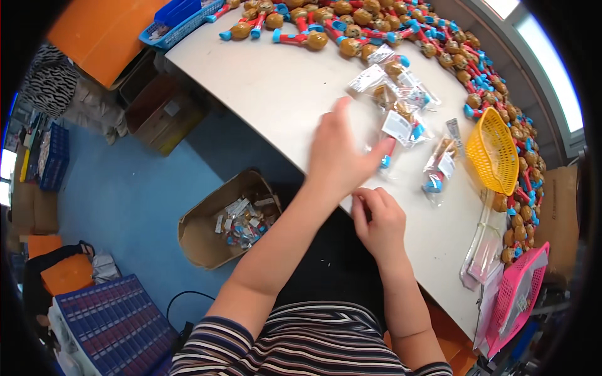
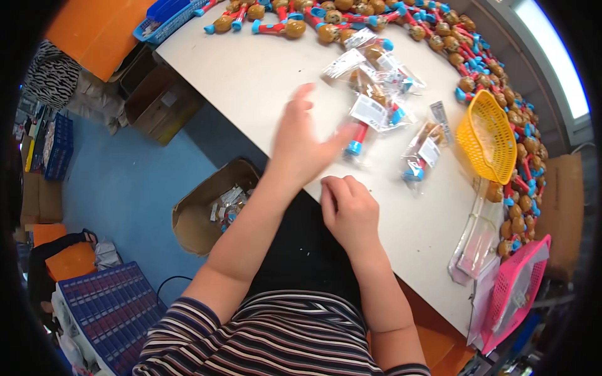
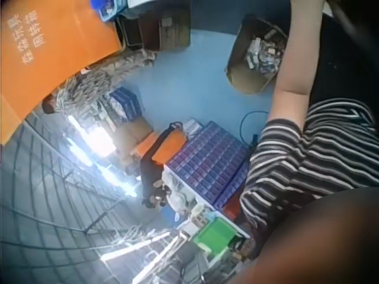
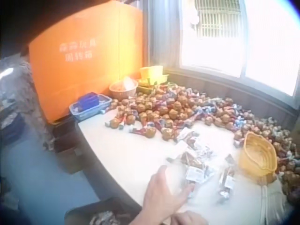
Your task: Packing small toy figures into plastic bags and placing the packed items into a shipping box.
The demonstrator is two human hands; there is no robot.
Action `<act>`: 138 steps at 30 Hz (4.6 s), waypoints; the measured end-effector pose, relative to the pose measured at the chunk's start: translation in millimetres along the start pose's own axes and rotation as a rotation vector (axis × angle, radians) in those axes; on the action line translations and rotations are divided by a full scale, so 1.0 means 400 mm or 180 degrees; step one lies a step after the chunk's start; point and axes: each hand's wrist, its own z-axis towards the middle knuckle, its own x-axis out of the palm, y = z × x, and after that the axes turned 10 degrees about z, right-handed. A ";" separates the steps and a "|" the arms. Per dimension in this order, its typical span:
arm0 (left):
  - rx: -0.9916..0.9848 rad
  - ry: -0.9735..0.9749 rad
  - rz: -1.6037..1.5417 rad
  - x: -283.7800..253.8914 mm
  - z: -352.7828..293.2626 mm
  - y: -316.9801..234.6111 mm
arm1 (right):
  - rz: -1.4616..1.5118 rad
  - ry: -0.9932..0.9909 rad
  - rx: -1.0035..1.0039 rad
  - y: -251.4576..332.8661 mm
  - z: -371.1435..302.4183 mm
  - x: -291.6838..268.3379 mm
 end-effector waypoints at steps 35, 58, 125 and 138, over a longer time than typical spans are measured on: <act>-0.2935 0.0530 -0.0673 -0.426 -0.336 0.277 | 0.0224 -0.0188 -0.0400 -0.041 -0.062 -0.141; 0.0207 0.1733 0.0877 0.414 0.246 -0.459 | -0.0489 -0.1430 0.0560 -0.104 -0.098 -0.405; 0.0282 0.0814 -0.1241 0.444 -0.432 -0.716 | 0.0616 -0.2682 0.2563 -0.631 -0.891 -1.921; -0.0032 0.1617 -0.1631 0.430 -0.465 -0.808 | 0.0382 -0.1932 0.2441 -0.496 -0.756 -1.933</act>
